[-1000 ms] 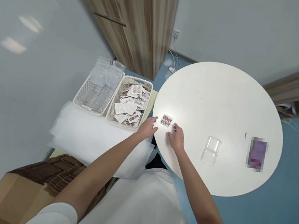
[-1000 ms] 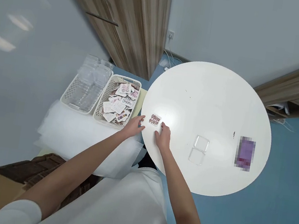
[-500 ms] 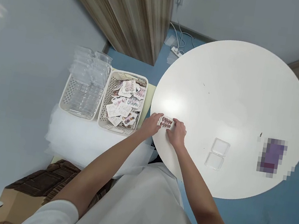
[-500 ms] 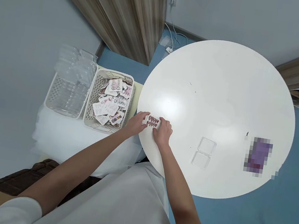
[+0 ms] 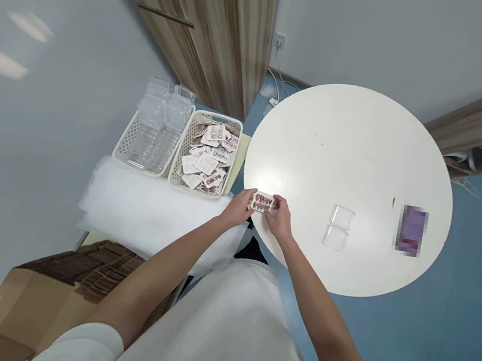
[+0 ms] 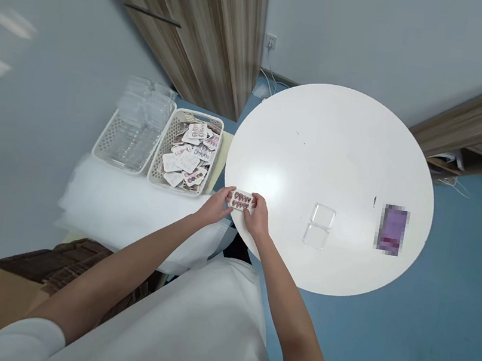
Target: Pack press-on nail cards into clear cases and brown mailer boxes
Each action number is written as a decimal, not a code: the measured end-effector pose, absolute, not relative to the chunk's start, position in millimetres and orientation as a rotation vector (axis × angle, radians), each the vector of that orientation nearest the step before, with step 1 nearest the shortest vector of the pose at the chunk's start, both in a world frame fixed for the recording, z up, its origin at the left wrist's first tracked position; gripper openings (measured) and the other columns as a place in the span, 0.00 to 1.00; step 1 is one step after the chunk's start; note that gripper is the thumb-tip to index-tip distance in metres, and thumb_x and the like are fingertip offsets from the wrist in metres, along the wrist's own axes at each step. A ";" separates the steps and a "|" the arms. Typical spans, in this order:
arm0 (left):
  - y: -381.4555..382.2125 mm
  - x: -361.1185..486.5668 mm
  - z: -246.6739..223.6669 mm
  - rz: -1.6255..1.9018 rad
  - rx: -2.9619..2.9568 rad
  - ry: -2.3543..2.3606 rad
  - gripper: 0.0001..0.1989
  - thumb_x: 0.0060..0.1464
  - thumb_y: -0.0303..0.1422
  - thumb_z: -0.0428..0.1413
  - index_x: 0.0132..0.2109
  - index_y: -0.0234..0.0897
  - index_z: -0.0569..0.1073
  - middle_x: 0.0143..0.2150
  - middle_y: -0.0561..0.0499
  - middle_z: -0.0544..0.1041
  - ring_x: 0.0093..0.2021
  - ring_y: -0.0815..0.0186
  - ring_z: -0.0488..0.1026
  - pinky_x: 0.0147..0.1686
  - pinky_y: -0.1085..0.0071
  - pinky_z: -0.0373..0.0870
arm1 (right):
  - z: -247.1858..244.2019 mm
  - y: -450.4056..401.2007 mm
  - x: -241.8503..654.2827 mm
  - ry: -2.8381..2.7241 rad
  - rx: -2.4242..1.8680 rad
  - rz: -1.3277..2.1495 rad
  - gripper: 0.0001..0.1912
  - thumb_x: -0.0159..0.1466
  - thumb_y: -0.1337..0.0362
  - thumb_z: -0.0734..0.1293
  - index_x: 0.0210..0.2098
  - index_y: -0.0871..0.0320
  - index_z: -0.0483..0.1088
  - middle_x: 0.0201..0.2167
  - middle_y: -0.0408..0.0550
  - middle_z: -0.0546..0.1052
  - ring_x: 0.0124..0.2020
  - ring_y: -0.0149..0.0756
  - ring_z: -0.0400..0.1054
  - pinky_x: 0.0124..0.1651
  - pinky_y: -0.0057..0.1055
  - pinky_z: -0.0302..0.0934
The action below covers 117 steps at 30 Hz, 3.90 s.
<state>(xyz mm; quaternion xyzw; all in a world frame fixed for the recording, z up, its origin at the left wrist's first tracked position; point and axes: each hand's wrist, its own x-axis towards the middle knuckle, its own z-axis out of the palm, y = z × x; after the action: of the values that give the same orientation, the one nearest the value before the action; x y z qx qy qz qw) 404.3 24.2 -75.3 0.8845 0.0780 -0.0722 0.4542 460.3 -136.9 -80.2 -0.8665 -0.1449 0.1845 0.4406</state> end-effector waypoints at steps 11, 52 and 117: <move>-38.2 354.9 -44.8 -0.097 2.133 -0.026 0.29 0.48 0.31 0.53 0.58 0.39 0.55 0.41 0.48 0.65 0.36 0.67 0.65 0.39 0.68 0.66 | -37.5 -227.9 399.3 -0.569 -2.136 0.340 0.34 0.54 0.61 0.64 0.58 0.53 0.49 0.45 0.51 0.65 0.40 0.37 0.63 0.44 0.40 0.61; -203.6 468.1 -84.5 -0.488 2.514 -0.026 0.33 0.45 0.31 0.58 0.58 0.41 0.55 0.45 0.45 0.64 0.45 0.58 0.62 0.41 0.64 0.62 | -94.1 -387.7 500.2 -0.418 -2.406 0.622 0.33 0.52 0.65 0.65 0.56 0.51 0.53 0.50 0.50 0.62 0.49 0.45 0.57 0.49 0.43 0.55; -173.1 427.3 35.1 -0.408 0.917 0.343 0.19 0.41 0.32 0.63 0.42 0.36 0.70 0.37 0.47 0.75 0.34 0.71 0.72 0.39 0.72 0.68 | 59.3 -354.5 445.8 0.129 -1.072 0.481 0.23 0.53 0.52 0.66 0.47 0.46 0.62 0.48 0.44 0.69 0.39 0.35 0.70 0.40 0.38 0.66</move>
<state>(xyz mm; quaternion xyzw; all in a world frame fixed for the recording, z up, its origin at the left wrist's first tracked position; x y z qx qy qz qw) 427.3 -173.1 35.1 0.4373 0.1634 -0.1944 0.8627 445.8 -354.5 59.3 -0.5055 0.0610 0.2267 0.8303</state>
